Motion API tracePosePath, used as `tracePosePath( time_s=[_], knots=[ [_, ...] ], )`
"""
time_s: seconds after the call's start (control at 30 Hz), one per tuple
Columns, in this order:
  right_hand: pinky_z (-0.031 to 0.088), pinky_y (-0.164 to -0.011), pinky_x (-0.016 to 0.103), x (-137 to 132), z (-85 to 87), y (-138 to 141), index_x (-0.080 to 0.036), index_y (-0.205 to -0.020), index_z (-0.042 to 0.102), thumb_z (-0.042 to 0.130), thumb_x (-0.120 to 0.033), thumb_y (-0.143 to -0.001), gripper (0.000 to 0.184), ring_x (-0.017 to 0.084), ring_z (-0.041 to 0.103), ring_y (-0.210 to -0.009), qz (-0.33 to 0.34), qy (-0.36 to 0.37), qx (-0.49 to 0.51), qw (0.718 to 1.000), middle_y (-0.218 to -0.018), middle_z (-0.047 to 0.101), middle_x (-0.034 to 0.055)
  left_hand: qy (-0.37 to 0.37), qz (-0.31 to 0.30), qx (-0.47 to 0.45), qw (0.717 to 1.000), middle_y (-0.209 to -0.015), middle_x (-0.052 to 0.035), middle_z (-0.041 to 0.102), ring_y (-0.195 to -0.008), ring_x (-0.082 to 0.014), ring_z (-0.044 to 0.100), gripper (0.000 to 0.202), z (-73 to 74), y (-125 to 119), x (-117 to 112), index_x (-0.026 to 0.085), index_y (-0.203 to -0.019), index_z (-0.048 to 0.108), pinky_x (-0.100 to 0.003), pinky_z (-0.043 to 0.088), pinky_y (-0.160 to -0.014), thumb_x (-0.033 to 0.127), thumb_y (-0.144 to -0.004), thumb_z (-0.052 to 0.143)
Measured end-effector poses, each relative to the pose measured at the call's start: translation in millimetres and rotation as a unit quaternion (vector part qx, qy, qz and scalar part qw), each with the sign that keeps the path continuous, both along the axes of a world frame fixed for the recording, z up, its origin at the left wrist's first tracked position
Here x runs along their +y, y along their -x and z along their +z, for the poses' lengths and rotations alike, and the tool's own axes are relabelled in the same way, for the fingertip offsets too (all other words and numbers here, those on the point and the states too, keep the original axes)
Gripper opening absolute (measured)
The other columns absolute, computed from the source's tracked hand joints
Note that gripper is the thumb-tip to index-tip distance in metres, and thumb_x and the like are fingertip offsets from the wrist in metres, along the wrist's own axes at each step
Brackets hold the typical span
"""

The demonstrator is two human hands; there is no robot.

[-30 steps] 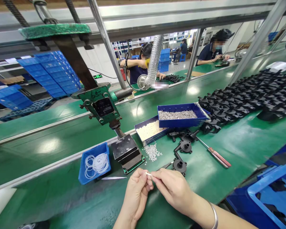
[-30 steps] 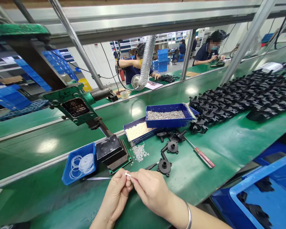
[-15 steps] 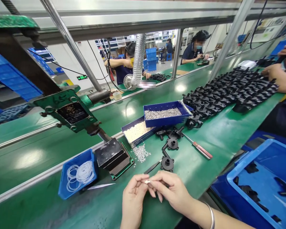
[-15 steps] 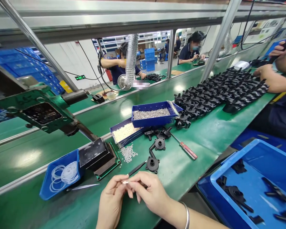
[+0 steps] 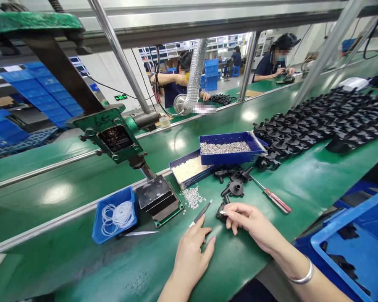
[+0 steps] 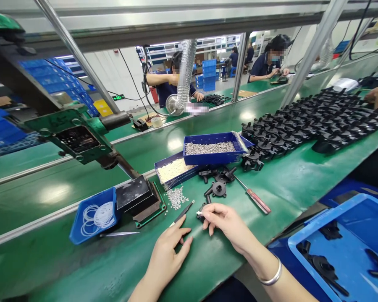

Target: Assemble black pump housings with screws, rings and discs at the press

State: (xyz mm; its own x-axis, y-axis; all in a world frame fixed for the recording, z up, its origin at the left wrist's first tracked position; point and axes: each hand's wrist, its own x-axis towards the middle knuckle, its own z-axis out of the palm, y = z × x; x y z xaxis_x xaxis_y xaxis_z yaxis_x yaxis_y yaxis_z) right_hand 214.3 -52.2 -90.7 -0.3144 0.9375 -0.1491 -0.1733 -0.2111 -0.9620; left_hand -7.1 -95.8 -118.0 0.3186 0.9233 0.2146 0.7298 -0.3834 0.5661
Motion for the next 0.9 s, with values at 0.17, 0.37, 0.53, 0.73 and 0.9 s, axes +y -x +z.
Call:
tracePosePath(
  time_s=[0.17,0.37,0.53,0.73,0.9],
  knots=[
    [0.043,-0.055,0.02,-5,15.6,5,-0.015,-0.094,0.07,0.069,-0.034,-0.091,0.019,0.008,0.055,-0.057,0.032,0.03,0.08,0.996,-0.073,0.065,0.0014,0.032,-0.001,-0.064,0.997,-0.152,-0.0174,0.046,-0.128,-0.0302,0.058,0.057,8.8,4,0,0.024,-0.142,0.045,-0.048,0.056,-0.099,0.033,-0.089,0.065],
    [0.042,-0.046,0.02,-7,25.4,41,-0.014,-0.09,0.069,0.068,-0.026,-0.091,0.013,0.009,0.056,-0.046,0.185,0.073,0.207,0.958,-0.064,0.063,0.0006,-0.002,-0.068,-0.188,0.98,-0.158,-0.0134,0.038,-0.145,-0.0309,0.037,0.081,12.8,15,-3,0.03,-0.152,0.028,-0.054,0.034,-0.118,0.037,-0.085,0.073],
    [0.043,-0.047,0.019,11,44.8,71,-0.013,-0.095,0.069,0.063,-0.024,-0.094,0.012,0.009,0.057,-0.045,0.261,0.093,0.246,0.929,-0.06,0.064,0.0008,-0.034,0.053,-0.289,0.955,-0.139,-0.0093,0.056,-0.128,-0.0301,0.056,0.081,15.9,29,-10,0.032,-0.143,0.042,-0.047,0.046,-0.109,0.037,-0.073,0.084],
    [0.046,-0.047,0.017,31,58.6,97,-0.016,-0.094,0.068,0.065,-0.026,-0.094,0.011,0.007,0.059,-0.05,0.167,0.011,0.235,0.957,-0.07,0.067,0.0005,0.055,0.175,-0.529,0.829,-0.102,0.0,0.061,-0.07,-0.0132,0.066,0.066,36.8,23,-5,0.03,-0.131,0.048,-0.031,0.059,-0.07,0.033,-0.075,0.082],
    [0.046,-0.04,0.017,32,36.7,102,-0.016,-0.087,0.066,0.066,-0.03,-0.093,0.016,0.009,0.06,-0.044,0.144,-0.017,0.17,0.975,-0.064,0.065,-0.0011,0.136,0.161,-0.601,0.771,-0.111,-0.0052,0.062,-0.087,-0.018,0.067,0.053,41.2,25,4,0.023,-0.113,0.059,-0.029,0.059,-0.071,0.026,-0.068,0.087]
  ],
)
